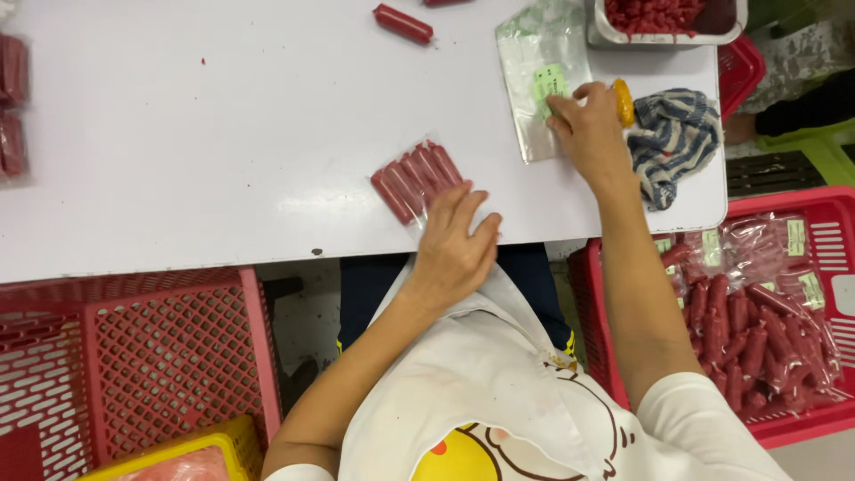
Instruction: The person packs small sausages into clear plastic bags, places a label on each bag, and places the finished packages into a red basket. The person repeats this process multiple times throughout the clip.
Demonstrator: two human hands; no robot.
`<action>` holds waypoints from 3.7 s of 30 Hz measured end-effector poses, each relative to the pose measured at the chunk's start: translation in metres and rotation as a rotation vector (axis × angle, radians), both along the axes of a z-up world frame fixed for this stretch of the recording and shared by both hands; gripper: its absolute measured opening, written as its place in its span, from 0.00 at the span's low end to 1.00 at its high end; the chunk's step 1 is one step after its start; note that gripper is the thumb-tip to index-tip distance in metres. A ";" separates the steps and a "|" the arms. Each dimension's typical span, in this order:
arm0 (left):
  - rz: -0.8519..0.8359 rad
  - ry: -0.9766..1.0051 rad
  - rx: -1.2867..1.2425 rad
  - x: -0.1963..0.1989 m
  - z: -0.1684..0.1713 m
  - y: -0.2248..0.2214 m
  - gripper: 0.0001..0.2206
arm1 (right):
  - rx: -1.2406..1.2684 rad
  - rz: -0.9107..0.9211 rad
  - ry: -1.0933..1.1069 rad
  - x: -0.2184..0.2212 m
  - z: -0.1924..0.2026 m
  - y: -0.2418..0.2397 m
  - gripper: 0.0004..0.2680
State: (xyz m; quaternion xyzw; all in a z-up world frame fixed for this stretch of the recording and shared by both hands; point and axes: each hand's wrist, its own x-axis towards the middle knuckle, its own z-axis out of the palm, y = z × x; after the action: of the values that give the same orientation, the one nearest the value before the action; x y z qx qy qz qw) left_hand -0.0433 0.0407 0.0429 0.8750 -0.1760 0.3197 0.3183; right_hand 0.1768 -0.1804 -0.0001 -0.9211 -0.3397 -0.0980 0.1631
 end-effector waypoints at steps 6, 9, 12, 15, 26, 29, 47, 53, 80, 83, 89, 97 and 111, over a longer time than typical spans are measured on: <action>-0.080 0.486 -0.881 0.055 -0.021 -0.048 0.17 | 0.209 -0.023 -0.208 -0.034 0.005 -0.007 0.07; -0.050 0.697 -1.063 0.086 -0.016 -0.057 0.31 | 0.266 0.002 -0.146 -0.077 0.007 -0.009 0.12; -0.089 0.695 -1.046 0.090 -0.018 -0.065 0.23 | 0.560 0.032 0.043 -0.122 0.036 -0.002 0.13; -0.077 0.573 -0.725 0.075 -0.019 -0.071 0.22 | 1.126 -0.202 0.575 -0.149 0.008 -0.013 0.15; 0.314 -0.071 0.372 -0.027 -0.026 0.001 0.07 | 1.024 -0.463 1.242 -0.220 -0.062 0.014 0.03; 0.292 -0.034 0.306 -0.034 -0.033 0.012 0.03 | 1.052 -0.534 1.408 -0.221 -0.044 0.051 0.02; 0.168 0.282 -0.083 -0.017 -0.053 0.070 0.13 | 1.219 -0.585 1.420 -0.194 -0.007 0.118 0.10; 0.185 0.429 0.057 -0.018 -0.049 0.065 0.09 | 0.976 -0.439 1.299 -0.181 -0.006 0.110 0.08; 0.046 0.124 0.239 0.084 -0.101 -0.001 0.14 | 0.686 0.137 1.586 -0.180 -0.005 0.041 0.24; -0.133 0.312 0.176 0.102 -0.096 0.018 0.07 | 0.689 -0.004 1.463 -0.174 -0.006 0.037 0.12; -0.251 0.690 -0.675 0.080 -0.026 0.085 0.05 | 0.883 -0.139 1.074 -0.132 0.020 0.060 0.12; 0.154 0.517 -0.769 0.025 0.014 0.125 0.10 | 0.544 0.326 0.544 -0.112 0.086 0.154 0.25; 0.298 0.821 -0.837 -0.032 -0.031 0.129 0.15 | 0.318 0.640 -0.424 -0.173 0.042 0.173 0.11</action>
State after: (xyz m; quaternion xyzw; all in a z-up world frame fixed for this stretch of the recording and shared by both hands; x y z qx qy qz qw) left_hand -0.0749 0.1693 0.0121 0.7426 0.2262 0.0393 0.6292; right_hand 0.0036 -0.0078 0.0415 -0.6916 -0.6156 -0.2814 0.2521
